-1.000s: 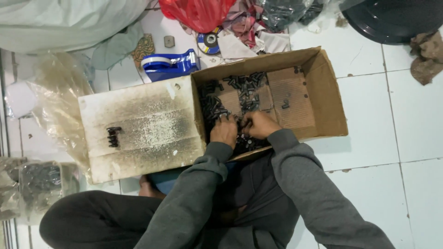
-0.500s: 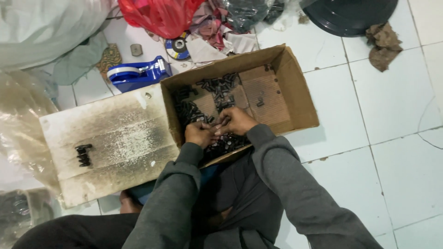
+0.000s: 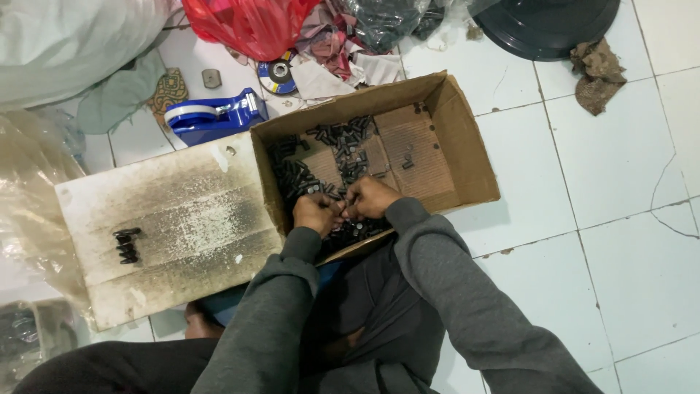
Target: The person sits on the floor and repeatedly picks up small black plastic components from a cardboard box. They connect two pieces together by hand and place the assembled unit onto a white board. This process is repeated continuously throughout the clip.
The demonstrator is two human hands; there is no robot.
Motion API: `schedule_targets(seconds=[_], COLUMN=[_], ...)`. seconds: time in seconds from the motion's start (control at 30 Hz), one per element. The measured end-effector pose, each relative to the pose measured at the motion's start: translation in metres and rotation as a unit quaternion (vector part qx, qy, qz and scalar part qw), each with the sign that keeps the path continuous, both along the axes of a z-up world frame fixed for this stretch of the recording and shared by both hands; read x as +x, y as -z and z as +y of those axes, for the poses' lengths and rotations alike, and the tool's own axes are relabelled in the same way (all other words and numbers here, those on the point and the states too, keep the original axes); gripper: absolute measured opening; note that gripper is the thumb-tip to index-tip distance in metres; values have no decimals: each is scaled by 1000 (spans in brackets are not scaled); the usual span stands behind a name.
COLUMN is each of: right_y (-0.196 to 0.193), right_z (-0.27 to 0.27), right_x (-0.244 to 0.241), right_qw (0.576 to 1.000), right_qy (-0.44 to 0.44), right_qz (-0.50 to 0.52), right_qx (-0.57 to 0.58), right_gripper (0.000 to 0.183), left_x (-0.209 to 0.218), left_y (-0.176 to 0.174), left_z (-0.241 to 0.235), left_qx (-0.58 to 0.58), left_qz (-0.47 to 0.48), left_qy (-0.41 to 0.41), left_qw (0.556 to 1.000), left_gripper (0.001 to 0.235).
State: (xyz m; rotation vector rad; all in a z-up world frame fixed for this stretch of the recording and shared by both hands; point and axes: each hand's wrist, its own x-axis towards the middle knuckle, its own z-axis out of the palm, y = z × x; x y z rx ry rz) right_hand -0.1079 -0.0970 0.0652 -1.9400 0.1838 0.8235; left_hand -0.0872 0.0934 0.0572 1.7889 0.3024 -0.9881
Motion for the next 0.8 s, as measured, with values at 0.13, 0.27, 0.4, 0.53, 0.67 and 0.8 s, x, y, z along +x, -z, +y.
schedule_targets(seconds=[0.13, 0.27, 0.4, 0.53, 0.67, 0.8], right_y=[-32, -17, -11, -13, 46, 69], right_z=[7, 2, 0, -8, -53, -68], right_x=[-1, 1, 2, 3, 13, 11], right_qw=[998, 998, 995, 990, 958, 939], right_qy=[-41, -26, 77, 115, 231, 227], right_qz=[4, 58, 31, 34, -107, -80], right_qx=[-45, -14, 61, 80, -134, -244], right_gripper=[16, 26, 31, 28, 22, 23], left_x=[-3, 0, 6, 2, 8, 10], left_y=[35, 40, 15, 23, 23, 25], left_z=[1, 2, 2, -2, 5, 7], left_qx=[51, 20, -109, -116, -91, -138], left_qz=[-46, -69, -66, -71, -130, -118], left_qy=[62, 38, -35, -94, -172, -242], left_qw=[996, 997, 991, 986, 972, 953], left_gripper=[27, 27, 42, 32, 22, 34])
